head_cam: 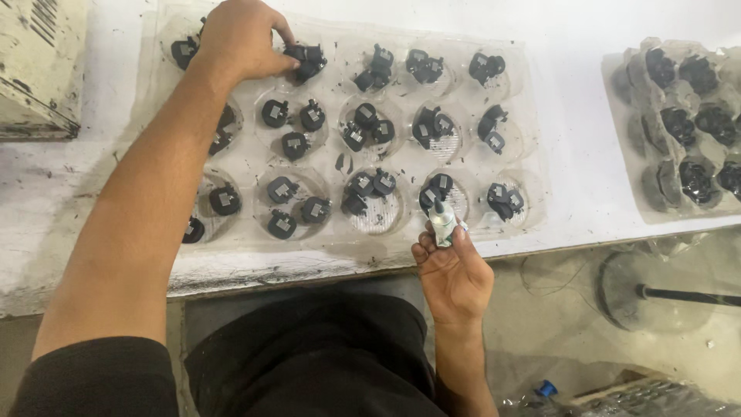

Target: The person picks small black plastic components one at a time from a molded tray and squeezes adhesive from a tube onto each one, placing the treated component back into the tray. Midway, the person uses a gray cloth to wipe the tube's nozzle before resuming applying adhesive to more components.

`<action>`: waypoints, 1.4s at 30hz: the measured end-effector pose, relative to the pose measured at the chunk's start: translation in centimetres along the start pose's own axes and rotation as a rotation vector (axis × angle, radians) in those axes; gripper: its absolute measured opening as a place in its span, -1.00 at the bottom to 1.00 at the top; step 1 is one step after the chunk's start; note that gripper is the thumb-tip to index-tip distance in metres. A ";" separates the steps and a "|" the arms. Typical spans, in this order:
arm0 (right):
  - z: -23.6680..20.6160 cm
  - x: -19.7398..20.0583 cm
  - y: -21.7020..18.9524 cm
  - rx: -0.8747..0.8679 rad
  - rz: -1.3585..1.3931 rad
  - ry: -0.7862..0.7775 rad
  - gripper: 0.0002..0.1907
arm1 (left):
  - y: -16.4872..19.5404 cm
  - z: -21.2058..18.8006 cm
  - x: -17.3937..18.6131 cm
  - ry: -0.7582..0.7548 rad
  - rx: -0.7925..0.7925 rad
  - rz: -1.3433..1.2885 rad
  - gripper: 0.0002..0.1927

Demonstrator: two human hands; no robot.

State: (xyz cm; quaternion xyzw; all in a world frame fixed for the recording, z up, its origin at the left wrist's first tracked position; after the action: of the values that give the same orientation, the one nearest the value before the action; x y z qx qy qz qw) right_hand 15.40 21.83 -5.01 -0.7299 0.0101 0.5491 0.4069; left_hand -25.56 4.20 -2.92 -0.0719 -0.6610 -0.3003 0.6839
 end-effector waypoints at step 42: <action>0.6 -10.5 3.2 0.898 -0.515 -0.474 -0.58 | 8.2 -26.1 10.4 0.213 0.100 -1.503 -0.48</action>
State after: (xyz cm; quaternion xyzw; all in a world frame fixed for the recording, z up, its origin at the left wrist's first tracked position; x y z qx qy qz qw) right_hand 9.27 15.52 1.65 -0.3211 -0.0274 0.5229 0.7892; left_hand 0.53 -5.33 6.33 0.4582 -0.4755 -0.6603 0.3578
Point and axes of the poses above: each hand's wrist, its own z-axis towards the middle knuckle, its own x-axis out of the back of the hand, y = z × x, the point moved 2 cm from there along z, towards the middle knuckle, and after that the axes turned 12 degrees about x, right-handed, at the moved point
